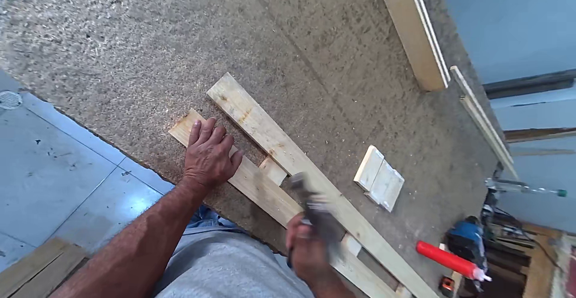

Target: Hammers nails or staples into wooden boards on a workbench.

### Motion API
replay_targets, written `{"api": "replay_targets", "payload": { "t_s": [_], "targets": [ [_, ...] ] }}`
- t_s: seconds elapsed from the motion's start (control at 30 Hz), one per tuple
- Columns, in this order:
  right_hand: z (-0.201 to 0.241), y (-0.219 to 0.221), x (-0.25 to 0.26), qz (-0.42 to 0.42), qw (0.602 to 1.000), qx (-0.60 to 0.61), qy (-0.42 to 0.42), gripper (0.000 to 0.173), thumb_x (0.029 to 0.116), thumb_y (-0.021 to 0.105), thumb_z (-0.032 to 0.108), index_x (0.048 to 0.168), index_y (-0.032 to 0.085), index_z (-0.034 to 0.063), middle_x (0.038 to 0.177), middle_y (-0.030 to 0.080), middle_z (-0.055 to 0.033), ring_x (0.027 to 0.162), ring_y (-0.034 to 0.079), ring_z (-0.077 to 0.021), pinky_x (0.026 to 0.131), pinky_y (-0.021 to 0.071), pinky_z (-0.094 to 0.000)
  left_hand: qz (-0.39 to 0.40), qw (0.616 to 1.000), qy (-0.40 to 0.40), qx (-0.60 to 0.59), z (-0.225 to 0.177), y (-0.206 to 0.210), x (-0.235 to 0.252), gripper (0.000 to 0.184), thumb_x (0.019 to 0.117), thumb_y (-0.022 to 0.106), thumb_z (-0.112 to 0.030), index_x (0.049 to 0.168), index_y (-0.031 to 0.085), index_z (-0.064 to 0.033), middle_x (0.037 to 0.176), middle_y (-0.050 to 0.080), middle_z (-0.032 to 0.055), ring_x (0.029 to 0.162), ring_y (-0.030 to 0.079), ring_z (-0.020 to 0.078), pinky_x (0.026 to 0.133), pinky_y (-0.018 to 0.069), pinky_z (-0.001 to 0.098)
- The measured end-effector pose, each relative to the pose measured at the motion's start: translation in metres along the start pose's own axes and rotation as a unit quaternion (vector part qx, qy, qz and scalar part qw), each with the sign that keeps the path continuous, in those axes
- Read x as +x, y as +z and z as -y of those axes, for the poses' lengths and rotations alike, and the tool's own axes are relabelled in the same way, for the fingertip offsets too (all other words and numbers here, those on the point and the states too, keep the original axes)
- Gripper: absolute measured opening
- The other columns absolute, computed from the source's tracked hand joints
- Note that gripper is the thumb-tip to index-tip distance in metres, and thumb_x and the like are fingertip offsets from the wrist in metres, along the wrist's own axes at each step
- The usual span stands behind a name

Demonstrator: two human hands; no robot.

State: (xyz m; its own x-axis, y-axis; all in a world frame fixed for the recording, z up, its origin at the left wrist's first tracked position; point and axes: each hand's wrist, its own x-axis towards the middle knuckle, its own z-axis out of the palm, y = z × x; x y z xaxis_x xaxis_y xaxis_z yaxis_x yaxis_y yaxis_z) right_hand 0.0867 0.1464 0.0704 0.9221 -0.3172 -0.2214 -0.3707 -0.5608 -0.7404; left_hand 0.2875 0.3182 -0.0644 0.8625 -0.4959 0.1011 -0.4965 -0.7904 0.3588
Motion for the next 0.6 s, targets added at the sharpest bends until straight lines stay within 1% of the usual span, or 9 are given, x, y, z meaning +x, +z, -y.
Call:
{"api": "replay_targets", "payload": {
  "t_s": [0.07,0.1,0.2,0.33,0.4,0.47,0.5,0.53,0.6],
  "targets": [
    [-0.024,0.009,-0.013,0.129,0.974,-0.139,0.12,0.073,0.1032,0.03,0.066,0.114,0.069,0.0053,0.077,0.069,-0.0082,0.07,0.069,-0.0219,0.065,0.0581,-0.047,0.004,1.0,-0.001,0.002,0.0,0.001,-0.001,0.056,0.0965,0.042,-0.066,0.104,0.074,-0.02,0.128,0.068,0.0044,0.146,0.044,0.0301,0.125,0.0222,0.059],
    [-0.02,0.007,-0.012,0.143,0.968,-0.158,0.135,0.075,0.103,0.029,0.068,0.116,0.068,0.0058,0.075,0.067,-0.0073,0.067,0.068,-0.0212,0.062,0.0578,-0.0469,0.006,1.0,0.001,0.001,-0.001,0.0,0.0,0.056,0.0966,0.042,-0.065,0.104,0.074,-0.0199,0.127,0.068,0.0044,0.146,0.043,0.0302,0.125,0.022,0.059],
    [0.018,-0.011,0.009,0.057,0.994,-0.061,0.074,0.069,0.104,0.036,0.066,0.111,0.066,0.0043,0.067,0.06,-0.0011,0.052,0.06,-0.0139,0.047,0.0554,-0.0377,0.003,1.0,0.001,-0.002,0.0,-0.002,0.001,0.052,0.096,0.045,-0.063,0.102,0.073,-0.0201,0.125,0.069,0.0038,0.145,0.045,0.03,0.125,0.0221,0.0589],
    [0.082,-0.021,0.051,0.029,0.992,0.101,0.069,0.061,0.1038,0.04,0.064,0.094,0.06,0.0063,0.063,0.055,0.0017,0.047,0.055,-0.0112,0.043,0.0521,-0.0308,0.0,1.0,0.001,-0.007,-0.001,-0.001,0.001,0.052,0.0958,0.045,-0.064,0.102,0.073,-0.0199,0.125,0.069,0.0037,0.144,0.045,0.0298,0.125,0.0217,0.0583],
    [0.068,-0.015,0.051,0.134,0.967,0.038,0.214,0.056,0.1081,0.035,0.053,0.094,0.06,0.0045,0.063,0.054,0.0,0.048,0.056,-0.0132,0.046,0.0533,-0.0331,-0.003,1.0,0.001,-0.014,-0.001,-0.002,0.0,0.053,0.0961,0.045,-0.064,0.102,0.073,-0.0194,0.125,0.068,0.0041,0.145,0.044,0.03,0.125,0.0213,0.0586],
    [0.052,-0.017,0.053,0.255,0.885,-0.019,0.389,0.057,0.1096,0.03,0.053,0.101,0.06,0.0051,0.065,0.054,-0.0032,0.048,0.056,-0.0169,0.047,0.0535,-0.0366,-0.008,1.0,0.001,-0.023,-0.001,-0.002,-0.001,0.053,0.0964,0.045,-0.063,0.103,0.074,-0.0186,0.126,0.068,0.0051,0.145,0.043,0.0308,0.125,0.0219,0.0589],
    [0.055,-0.024,0.058,0.275,0.861,-0.022,0.427,0.055,0.1101,0.03,0.053,0.104,0.059,0.0056,0.066,0.055,-0.0037,0.048,0.056,-0.0175,0.045,0.0537,-0.0367,-0.011,1.0,0.001,-0.027,-0.001,-0.002,0.0,0.052,0.0965,0.046,-0.062,0.102,0.074,-0.0182,0.126,0.068,0.0056,0.145,0.044,0.0312,0.125,0.0225,0.0589],
    [0.065,-0.033,0.064,0.275,0.862,-0.022,0.425,0.052,0.1107,0.031,0.05,0.105,0.059,0.0059,0.067,0.056,-0.0031,0.048,0.057,-0.0169,0.045,0.0535,-0.0356,-0.018,1.0,0.0,-0.024,0.0,-0.001,0.002,0.052,0.0963,0.046,-0.062,0.102,0.074,-0.0185,0.126,0.069,0.0053,0.144,0.045,0.0309,0.124,0.0233,0.0585],
    [0.093,-0.051,0.071,0.206,0.919,0.01,0.336,0.047,0.1101,0.034,0.044,0.104,0.061,0.0056,0.066,0.057,-0.0012,0.049,0.057,-0.014,0.045,0.0528,-0.0316,-0.014,1.0,-0.001,-0.024,0.0,0.001,-0.001,0.051,0.096,0.046,-0.062,0.101,0.074,-0.0191,0.126,0.069,0.0047,0.145,0.045,0.0306,0.125,0.0223,0.0585]
  ]
}}
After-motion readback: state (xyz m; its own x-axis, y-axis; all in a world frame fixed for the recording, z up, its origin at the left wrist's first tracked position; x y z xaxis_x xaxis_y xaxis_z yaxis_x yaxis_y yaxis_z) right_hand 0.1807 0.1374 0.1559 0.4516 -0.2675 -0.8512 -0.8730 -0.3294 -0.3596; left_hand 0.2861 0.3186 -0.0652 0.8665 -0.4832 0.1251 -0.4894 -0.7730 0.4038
